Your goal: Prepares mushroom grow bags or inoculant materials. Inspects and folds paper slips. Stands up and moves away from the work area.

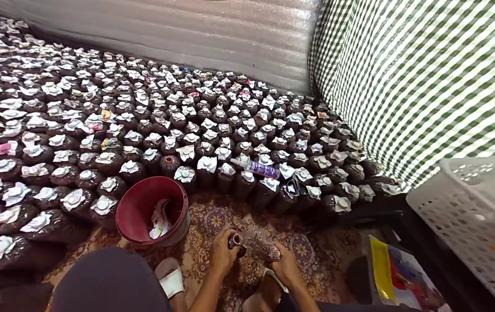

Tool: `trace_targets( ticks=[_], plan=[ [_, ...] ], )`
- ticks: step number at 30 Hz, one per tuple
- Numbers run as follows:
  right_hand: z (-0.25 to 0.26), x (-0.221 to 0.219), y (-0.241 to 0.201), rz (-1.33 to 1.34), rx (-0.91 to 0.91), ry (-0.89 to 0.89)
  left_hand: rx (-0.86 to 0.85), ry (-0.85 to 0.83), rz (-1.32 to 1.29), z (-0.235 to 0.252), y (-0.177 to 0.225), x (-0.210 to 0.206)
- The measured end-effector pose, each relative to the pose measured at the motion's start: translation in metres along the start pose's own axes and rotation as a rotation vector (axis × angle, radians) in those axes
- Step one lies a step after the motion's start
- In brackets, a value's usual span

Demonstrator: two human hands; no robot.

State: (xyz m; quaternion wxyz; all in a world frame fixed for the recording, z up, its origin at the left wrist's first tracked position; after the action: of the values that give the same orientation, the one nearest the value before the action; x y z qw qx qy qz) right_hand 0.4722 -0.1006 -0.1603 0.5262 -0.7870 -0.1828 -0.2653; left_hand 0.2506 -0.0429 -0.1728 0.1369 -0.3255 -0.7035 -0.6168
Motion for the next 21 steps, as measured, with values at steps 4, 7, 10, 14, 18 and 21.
trace_targets(
  ticks=[4, 7, 10, 14, 18, 21],
  plan=[
    [0.000, 0.004, -0.006, -0.099, 0.012, 0.047, 0.018, 0.027, -0.002, 0.004, 0.005, 0.001],
    [-0.003, 0.010, -0.017, -0.198, -0.015, 0.053, 0.069, -0.001, 0.051, 0.004, 0.013, 0.004],
    [-0.006, 0.013, -0.024, -0.272, -0.028, 0.062, 0.104, -0.040, 0.123, 0.004, 0.022, 0.009],
    [-0.010, 0.016, -0.033, -0.352, -0.041, 0.090, 0.138, -0.054, 0.180, 0.004, 0.027, 0.010],
    [-0.012, 0.017, -0.040, -0.396, -0.038, 0.099, 0.152, -0.063, 0.192, 0.004, 0.028, 0.011],
    [-0.013, 0.016, -0.043, -0.417, -0.056, 0.093, 0.162, -0.063, 0.194, 0.002, 0.030, 0.012]
  ],
)
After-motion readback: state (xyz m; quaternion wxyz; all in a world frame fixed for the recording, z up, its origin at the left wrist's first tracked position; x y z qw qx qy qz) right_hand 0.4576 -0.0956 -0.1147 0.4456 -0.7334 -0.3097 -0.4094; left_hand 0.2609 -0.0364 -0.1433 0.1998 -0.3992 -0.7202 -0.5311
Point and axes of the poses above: each hand's wrist, its own z-axis towards the middle knuckle, its own x-axis out of the back of the hand, y = z × x, the point moved 2 cm from there along z, towards the middle knuckle, and after that the axes turned 5 degrees about z, right-handed, at the moved point
